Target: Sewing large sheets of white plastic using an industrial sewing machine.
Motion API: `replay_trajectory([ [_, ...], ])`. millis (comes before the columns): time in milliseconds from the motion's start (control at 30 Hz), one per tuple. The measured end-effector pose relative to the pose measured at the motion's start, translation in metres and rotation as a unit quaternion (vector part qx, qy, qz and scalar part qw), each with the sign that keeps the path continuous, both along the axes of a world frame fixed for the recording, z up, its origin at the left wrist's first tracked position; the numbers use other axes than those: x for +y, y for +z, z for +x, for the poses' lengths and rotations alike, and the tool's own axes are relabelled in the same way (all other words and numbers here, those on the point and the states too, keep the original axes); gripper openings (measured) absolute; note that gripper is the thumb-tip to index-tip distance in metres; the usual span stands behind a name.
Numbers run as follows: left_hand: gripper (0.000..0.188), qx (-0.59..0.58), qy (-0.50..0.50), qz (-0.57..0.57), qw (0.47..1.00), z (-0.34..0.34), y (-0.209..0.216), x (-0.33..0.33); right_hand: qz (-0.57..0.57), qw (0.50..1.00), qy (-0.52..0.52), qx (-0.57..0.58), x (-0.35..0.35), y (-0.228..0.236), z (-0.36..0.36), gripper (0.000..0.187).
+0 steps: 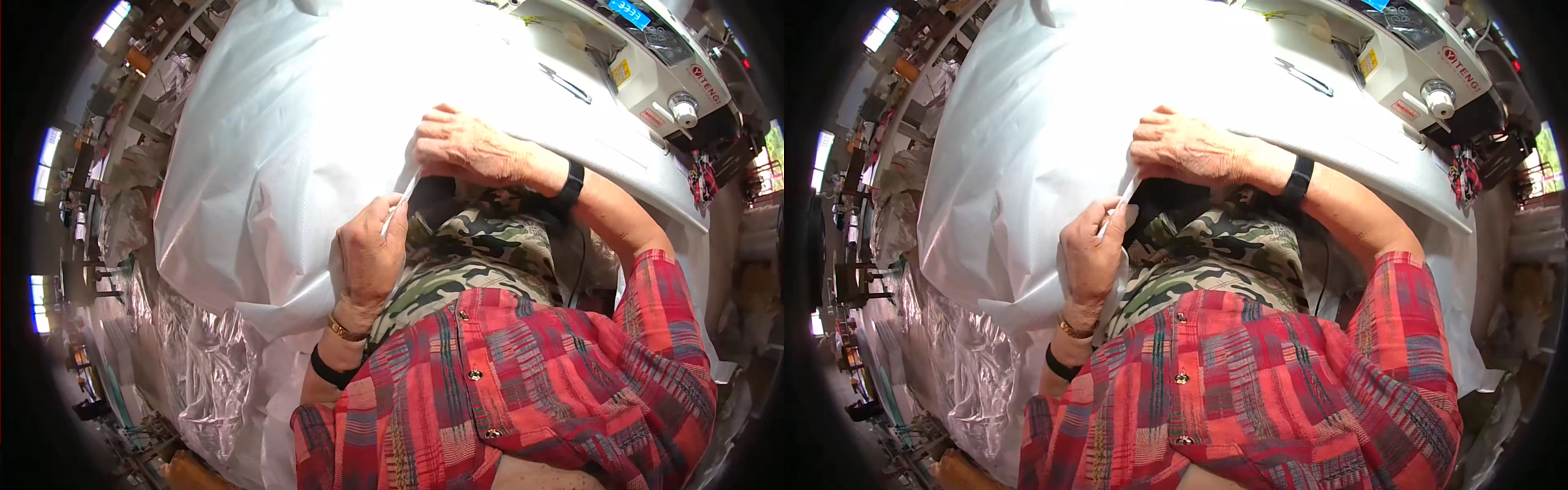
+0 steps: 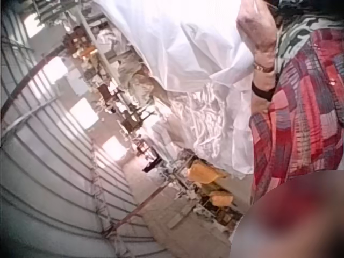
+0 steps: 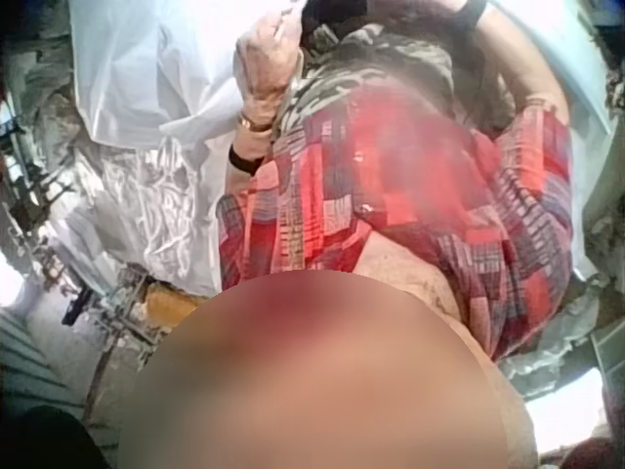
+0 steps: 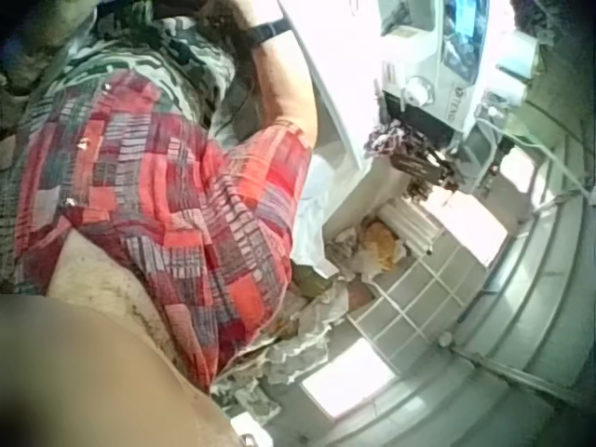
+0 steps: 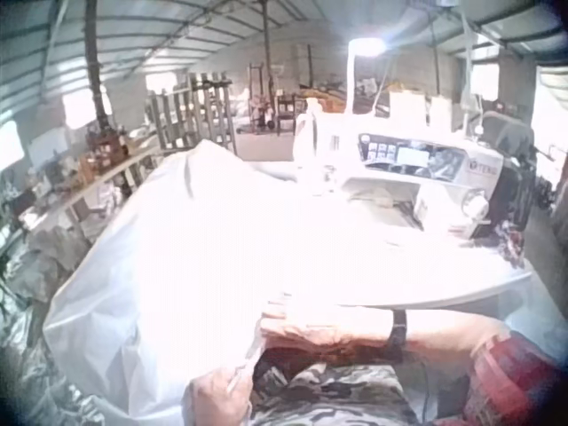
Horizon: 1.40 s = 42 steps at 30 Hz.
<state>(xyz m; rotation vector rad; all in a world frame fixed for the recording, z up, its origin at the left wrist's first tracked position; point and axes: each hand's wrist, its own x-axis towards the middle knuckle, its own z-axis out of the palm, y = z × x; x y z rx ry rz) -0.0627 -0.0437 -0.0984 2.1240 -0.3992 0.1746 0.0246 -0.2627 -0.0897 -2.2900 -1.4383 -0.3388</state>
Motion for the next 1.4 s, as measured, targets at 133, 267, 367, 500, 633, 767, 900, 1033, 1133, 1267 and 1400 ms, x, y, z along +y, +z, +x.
replay_trajectory([
  [133, 0.011, -0.054, -0.003, 0.102, 0.993, 0.004, 0.009, 0.002, -0.013, 0.999, -0.022, -0.036, -0.011, 0.003, 0.019, 0.019],
  [267, 0.010, -0.074, 0.005, 0.126, 0.989, 0.001, 0.010, 0.004, -0.048, 0.997, -0.053, -0.040, -0.023, 0.007, 0.035, 0.022],
  [367, 0.019, -0.088, -0.001, 0.072, 0.994, 0.000, 0.004, 0.005, -0.044, 0.996, -0.053, -0.052, -0.034, 0.015, 0.048, 0.022],
  [500, 0.027, -0.082, -0.045, 0.020, 0.995, 0.009, -0.004, 0.011, -0.083, 0.990, -0.078, -0.086, -0.050, 0.019, 0.063, 0.024],
  [633, 0.028, -0.028, -0.109, 0.057, 0.992, 0.017, -0.007, 0.012, -0.096, 0.983, -0.119, -0.105, -0.066, 0.012, 0.077, 0.032],
  [767, 0.031, 0.016, -0.171, 0.054, 0.984, 0.021, -0.006, -0.002, 0.097, 0.983, -0.118, 0.101, -0.076, 0.004, 0.092, 0.039],
  [900, 0.024, -0.032, -0.197, 0.070, 0.977, 0.026, -0.003, -0.021, -0.082, 0.916, -0.335, -0.206, -0.080, -0.003, 0.087, 0.042],
  [1033, 0.006, -0.124, -0.208, 0.123, 0.963, 0.036, 0.001, -0.036, -0.015, 0.928, -0.347, -0.134, -0.077, 0.000, 0.073, 0.042],
  [1133, 0.014, -0.170, -0.215, 0.166, 0.947, 0.048, 0.006, -0.043, -0.020, 0.924, -0.376, -0.063, -0.077, 0.003, 0.063, 0.041],
  [1267, 0.020, -0.214, -0.210, 0.232, 0.925, 0.071, 0.017, -0.055, -0.021, 0.927, -0.369, -0.069, -0.080, 0.007, 0.059, 0.040],
  [1400, 0.017, -0.229, -0.219, 0.288, 0.904, 0.099, 0.034, -0.072, -0.016, 0.931, -0.364, -0.013, -0.081, 0.013, 0.057, 0.041],
])
